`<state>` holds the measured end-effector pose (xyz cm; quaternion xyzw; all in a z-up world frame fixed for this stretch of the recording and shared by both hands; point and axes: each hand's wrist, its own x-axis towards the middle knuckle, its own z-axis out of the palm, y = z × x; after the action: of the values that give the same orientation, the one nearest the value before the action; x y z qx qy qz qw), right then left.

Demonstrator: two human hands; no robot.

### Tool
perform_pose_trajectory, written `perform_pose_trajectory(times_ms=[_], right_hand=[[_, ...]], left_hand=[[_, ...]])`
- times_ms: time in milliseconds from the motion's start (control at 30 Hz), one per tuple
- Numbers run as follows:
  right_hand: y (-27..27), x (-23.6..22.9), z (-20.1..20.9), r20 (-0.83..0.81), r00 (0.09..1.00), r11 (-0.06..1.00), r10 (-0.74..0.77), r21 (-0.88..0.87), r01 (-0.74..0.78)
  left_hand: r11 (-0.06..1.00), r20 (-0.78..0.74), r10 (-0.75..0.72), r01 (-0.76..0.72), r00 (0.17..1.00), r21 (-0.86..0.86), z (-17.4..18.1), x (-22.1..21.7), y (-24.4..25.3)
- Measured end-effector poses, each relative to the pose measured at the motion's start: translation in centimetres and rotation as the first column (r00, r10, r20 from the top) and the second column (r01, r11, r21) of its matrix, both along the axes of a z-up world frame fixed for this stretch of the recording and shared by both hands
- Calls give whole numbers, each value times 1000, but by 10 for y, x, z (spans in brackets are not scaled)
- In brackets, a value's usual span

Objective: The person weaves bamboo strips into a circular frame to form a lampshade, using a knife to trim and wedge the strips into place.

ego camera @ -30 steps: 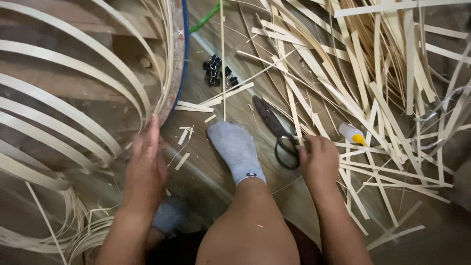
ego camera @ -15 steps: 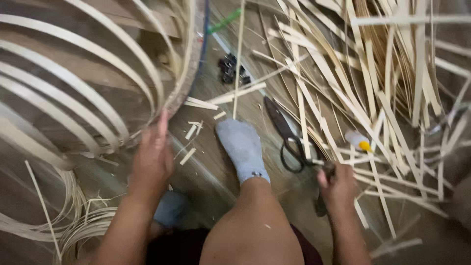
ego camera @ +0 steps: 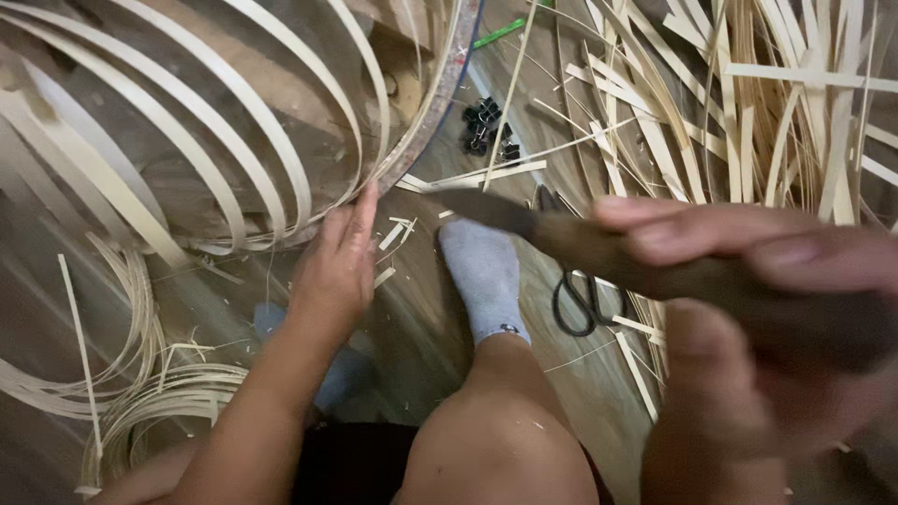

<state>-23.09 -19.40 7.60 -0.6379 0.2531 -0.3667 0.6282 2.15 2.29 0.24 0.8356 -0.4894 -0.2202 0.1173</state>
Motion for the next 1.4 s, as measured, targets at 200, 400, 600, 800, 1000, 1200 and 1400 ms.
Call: perform_pose_trajectory(times_ms=[200,400,600,800,1000,1200,1400], right_hand=[[-4,40,17,37,992,982,122,-152,-115],[-11,63,31,49,972,947,231,-241,-213],[-18,69,36,25,936,889,351,-322,-325],[-20,92,42,-30,927,838,374,-417,-351],[-17,120,40,-121,931,778,344,-518,-355],[7,127,44,-276,896,786,347,-436,-439],[36,51,7,110,933,934,344,-146,-327]], left_hand=[[997,15,-25,26,1000,-72,2,0,2],[995,-5,-48,47,999,-92,-4,4,3],[998,9,-44,44,999,-45,-4,4,3],[995,29,-91,92,995,-27,-8,7,3],[998,34,-31,29,999,55,-29,8,16],[993,134,-112,105,985,57,-30,10,16],[995,-33,3,0,999,95,-13,9,5]])
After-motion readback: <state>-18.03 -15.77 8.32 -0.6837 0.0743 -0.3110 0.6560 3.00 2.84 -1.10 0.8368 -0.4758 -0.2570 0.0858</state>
